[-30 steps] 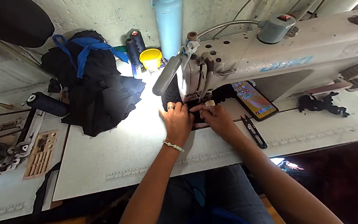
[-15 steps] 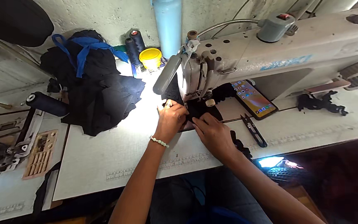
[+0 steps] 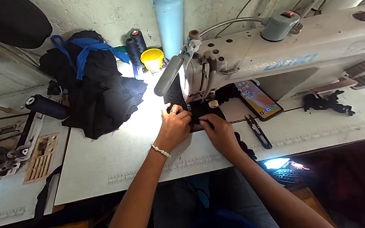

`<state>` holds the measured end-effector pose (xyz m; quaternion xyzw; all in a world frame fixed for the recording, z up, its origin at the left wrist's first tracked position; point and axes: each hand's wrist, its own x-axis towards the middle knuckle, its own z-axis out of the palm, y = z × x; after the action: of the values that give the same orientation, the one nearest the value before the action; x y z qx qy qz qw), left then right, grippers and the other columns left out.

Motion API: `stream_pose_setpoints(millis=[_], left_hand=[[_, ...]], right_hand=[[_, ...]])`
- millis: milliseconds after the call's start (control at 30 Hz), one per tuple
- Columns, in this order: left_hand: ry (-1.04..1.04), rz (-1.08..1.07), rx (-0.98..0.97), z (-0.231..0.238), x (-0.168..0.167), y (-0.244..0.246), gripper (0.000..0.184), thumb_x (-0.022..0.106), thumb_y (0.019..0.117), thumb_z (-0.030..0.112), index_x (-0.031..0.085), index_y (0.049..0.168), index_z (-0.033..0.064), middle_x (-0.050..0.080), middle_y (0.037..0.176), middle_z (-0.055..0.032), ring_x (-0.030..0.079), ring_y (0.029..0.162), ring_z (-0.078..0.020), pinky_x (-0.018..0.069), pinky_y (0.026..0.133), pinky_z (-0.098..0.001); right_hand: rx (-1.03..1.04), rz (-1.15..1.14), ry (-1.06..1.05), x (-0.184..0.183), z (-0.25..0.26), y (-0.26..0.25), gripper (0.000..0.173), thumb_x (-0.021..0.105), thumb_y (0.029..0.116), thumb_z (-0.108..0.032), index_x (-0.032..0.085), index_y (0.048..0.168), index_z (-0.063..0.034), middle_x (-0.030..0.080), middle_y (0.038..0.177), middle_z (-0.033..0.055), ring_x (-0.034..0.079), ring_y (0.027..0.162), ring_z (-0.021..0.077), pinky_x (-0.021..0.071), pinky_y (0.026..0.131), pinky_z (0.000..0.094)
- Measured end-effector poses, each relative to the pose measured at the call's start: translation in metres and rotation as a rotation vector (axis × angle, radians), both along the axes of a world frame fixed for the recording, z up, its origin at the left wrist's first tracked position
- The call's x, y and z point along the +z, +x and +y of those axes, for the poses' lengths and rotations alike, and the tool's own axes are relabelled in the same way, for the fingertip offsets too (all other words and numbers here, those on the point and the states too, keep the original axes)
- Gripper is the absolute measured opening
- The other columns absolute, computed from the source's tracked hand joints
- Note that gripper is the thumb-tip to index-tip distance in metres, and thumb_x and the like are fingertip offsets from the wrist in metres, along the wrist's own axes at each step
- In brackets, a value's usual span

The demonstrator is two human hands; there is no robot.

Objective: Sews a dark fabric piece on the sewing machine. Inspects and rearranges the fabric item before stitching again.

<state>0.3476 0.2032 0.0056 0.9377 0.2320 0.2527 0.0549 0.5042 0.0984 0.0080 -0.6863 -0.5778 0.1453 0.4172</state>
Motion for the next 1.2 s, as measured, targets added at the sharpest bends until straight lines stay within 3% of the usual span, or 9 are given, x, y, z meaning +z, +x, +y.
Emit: stream_pose_setpoints(millis=[100,200,300,367,433,600,733,1000,1200], left_hand=[[-0.045,0.013,0.005,0.000,0.004,0.003,0.013,0.064,0.0862,0.008,0.077,0.084,0.0108,0.076,0.100,-0.0006,0.064,0.113,-0.0297,0.0302,0.106,-0.0663],[-0.064,0.010,0.049,0.001,0.006,0.007,0.013,0.065,0.0875,0.012,0.077,0.091,0.0107,0.074,0.094,-0.0028,0.064,0.109,-0.0310,0.0305,0.106,-0.0663],[-0.050,-0.007,0.118,0.000,0.008,0.014,0.018,0.073,0.0883,0.024,0.077,0.102,0.0131,0.072,0.087,-0.0022,0.065,0.103,-0.0299,0.0331,0.102,-0.0654],[-0.018,-0.022,0.164,-0.002,0.008,0.020,0.017,0.079,0.0846,0.025,0.077,0.098,0.0134,0.072,0.084,-0.0022,0.066,0.099,-0.0301,0.0342,0.100,-0.0651],[-0.007,-0.029,0.193,-0.002,0.006,0.024,0.011,0.078,0.0839,0.016,0.078,0.095,0.0130,0.072,0.083,-0.0035,0.067,0.098,-0.0313,0.0346,0.100,-0.0658],[-0.262,-0.078,0.220,0.003,0.010,0.018,0.024,0.075,0.0861,0.007,0.079,0.109,0.0145,0.075,0.089,-0.0002,0.065,0.102,-0.0284,0.0367,0.096,-0.0640],[-0.273,-0.108,0.169,0.007,0.004,0.009,0.015,0.074,0.0866,0.005,0.081,0.092,0.0168,0.076,0.091,0.0010,0.066,0.105,-0.0260,0.0399,0.095,-0.0608],[-0.265,-0.084,0.081,0.013,0.006,0.007,0.012,0.069,0.0892,0.004,0.078,0.094,0.0095,0.074,0.093,-0.0053,0.070,0.095,-0.0243,0.0462,0.096,-0.0589],[-0.197,0.097,-0.003,0.012,0.017,0.004,0.015,0.066,0.0877,-0.001,0.079,0.091,0.0050,0.075,0.102,-0.0102,0.070,0.104,-0.0300,0.0472,0.098,-0.0600]], right_hand=[[0.021,0.094,-0.081,0.012,0.008,0.009,0.022,0.053,0.1041,-0.008,0.070,0.118,-0.0036,0.073,0.087,0.0080,0.069,0.075,0.0151,0.0569,0.073,0.0326],[0.045,-0.014,-0.029,0.013,0.013,0.014,0.030,0.049,0.1018,-0.001,0.074,0.117,-0.0043,0.070,0.092,0.0132,0.066,0.076,0.0237,0.0544,0.070,0.0417],[0.066,-0.141,-0.038,0.013,0.017,0.017,0.026,0.059,0.0956,-0.002,0.076,0.115,-0.0028,0.068,0.094,0.0148,0.063,0.073,0.0257,0.0537,0.066,0.0440],[0.083,-0.221,-0.047,0.014,0.018,0.017,0.026,0.065,0.0924,0.002,0.075,0.116,-0.0007,0.070,0.103,0.0188,0.069,0.080,0.0324,0.0570,0.070,0.0503],[0.075,-0.301,0.008,0.011,0.020,0.015,0.023,0.065,0.0908,0.005,0.076,0.110,0.0001,0.072,0.100,0.0212,0.072,0.083,0.0374,0.0582,0.069,0.0530],[0.032,-0.366,0.171,0.004,0.019,0.013,0.010,0.069,0.0926,-0.005,0.078,0.096,-0.0028,0.068,0.088,0.0179,0.070,0.076,0.0330,0.0574,0.061,0.0454],[0.050,-0.433,0.198,-0.007,0.004,0.000,0.013,0.065,0.0946,-0.008,0.075,0.093,0.0000,0.067,0.083,0.0159,0.069,0.073,0.0308,0.0575,0.058,0.0398],[-0.059,-0.400,0.213,-0.008,-0.008,-0.023,0.016,0.063,0.0932,-0.009,0.076,0.094,0.0013,0.071,0.078,0.0135,0.072,0.068,0.0261,0.0575,0.059,0.0336],[-0.011,-0.480,0.141,-0.018,-0.017,-0.035,0.013,0.065,0.0922,-0.008,0.074,0.093,0.0023,0.069,0.086,0.0175,0.072,0.073,0.0302,0.0577,0.056,0.0362]])
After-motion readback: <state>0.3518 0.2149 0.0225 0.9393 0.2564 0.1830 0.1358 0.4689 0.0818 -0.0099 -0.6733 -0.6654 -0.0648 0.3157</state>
